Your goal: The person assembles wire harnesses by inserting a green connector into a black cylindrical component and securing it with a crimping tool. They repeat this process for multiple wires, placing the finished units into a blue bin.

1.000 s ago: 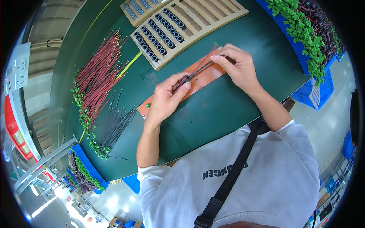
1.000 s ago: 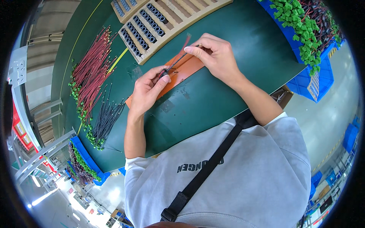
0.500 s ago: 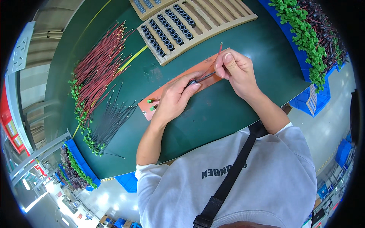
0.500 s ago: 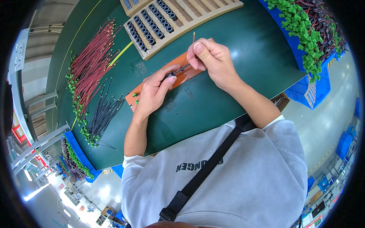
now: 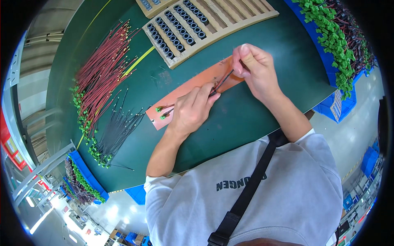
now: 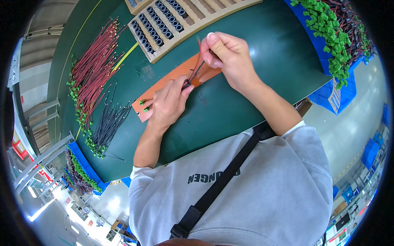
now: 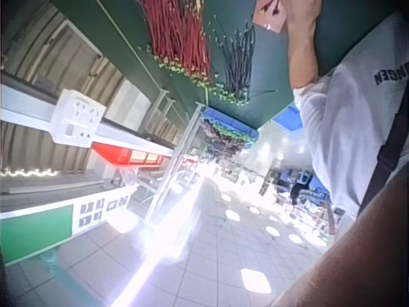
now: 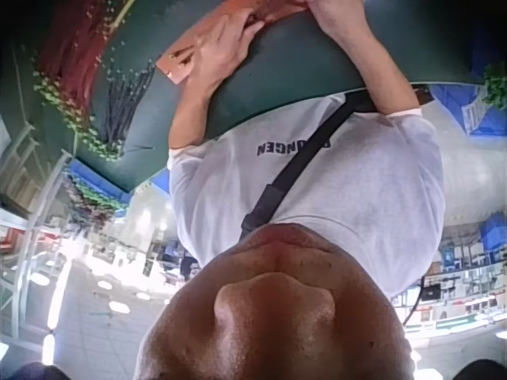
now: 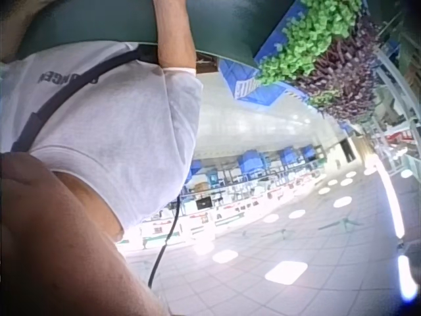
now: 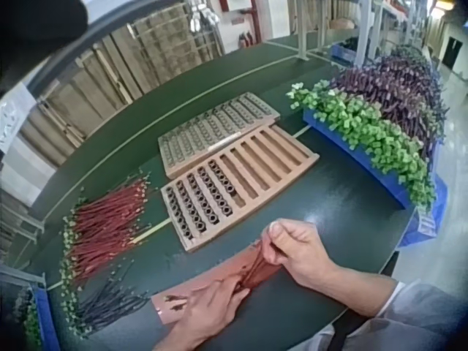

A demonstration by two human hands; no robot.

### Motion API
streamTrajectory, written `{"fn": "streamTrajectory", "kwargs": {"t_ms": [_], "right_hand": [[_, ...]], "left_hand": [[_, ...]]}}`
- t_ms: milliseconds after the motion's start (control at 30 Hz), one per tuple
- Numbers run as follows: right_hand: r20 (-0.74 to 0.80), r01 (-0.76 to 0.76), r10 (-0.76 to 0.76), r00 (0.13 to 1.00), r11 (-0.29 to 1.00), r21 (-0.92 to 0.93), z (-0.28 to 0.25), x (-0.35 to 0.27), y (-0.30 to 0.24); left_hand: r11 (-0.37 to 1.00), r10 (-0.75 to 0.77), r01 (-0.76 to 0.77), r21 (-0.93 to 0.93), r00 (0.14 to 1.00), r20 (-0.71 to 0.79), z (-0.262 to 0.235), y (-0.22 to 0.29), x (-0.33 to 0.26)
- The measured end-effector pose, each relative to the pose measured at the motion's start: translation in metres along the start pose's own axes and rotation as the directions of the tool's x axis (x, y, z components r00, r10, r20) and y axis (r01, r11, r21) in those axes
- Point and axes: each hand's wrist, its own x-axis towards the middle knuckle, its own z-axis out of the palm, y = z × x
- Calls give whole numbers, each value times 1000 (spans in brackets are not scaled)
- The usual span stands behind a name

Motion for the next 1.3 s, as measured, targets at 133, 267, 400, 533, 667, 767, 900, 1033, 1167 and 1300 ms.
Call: {"fn": "streamTrajectory", "kwargs": {"t_ms": [133, 267, 400, 533, 667, 767, 900, 1033, 1167, 1300], "right_hand": [[-138, 42, -27, 990, 994, 103, 16, 8, 1], [-74, 60, -67, 995, 994, -90, 21, 3, 6], [51, -114, 133, 990, 955, -275, 26, -10, 9], [-10, -145, 145, 989, 972, -186, 16, -1, -3], [-76, -145, 140, 987, 986, -76, 12, 0, -4], [-100, -131, 125, 987, 989, -62, 10, 0, -5], [-91, -86, 76, 993, 991, -105, 5, 1, -5], [-77, -16, -1, 997, 976, -217, 4, 1, -7], [-42, 56, -74, 996, 943, -328, 5, -2, -5], [-22, 79, -94, 995, 924, -374, 5, -3, -5]], "left_hand": [[993, -76, 63, -95, 988, -135, 5, -3, -1], [960, -215, 170, -220, 957, -197, 2, 1, 3], [970, -191, 163, -179, 970, -149, 0, 3, 3], [980, -126, 95, -176, 977, -172, 3, 2, 1], [984, -108, 77, -163, 977, -186, 6, 0, 1], [976, -142, 110, -186, 975, -173, 4, 3, 3], [939, -258, 229, -256, 962, -85, 1, 1, 2], [827, -388, 385, -409, 918, 80, -7, -5, 4], [674, -412, 482, -560, 874, 257, -17, -19, 5], [606, -408, 528, -595, 848, 338, -20, -22, 3]]}}
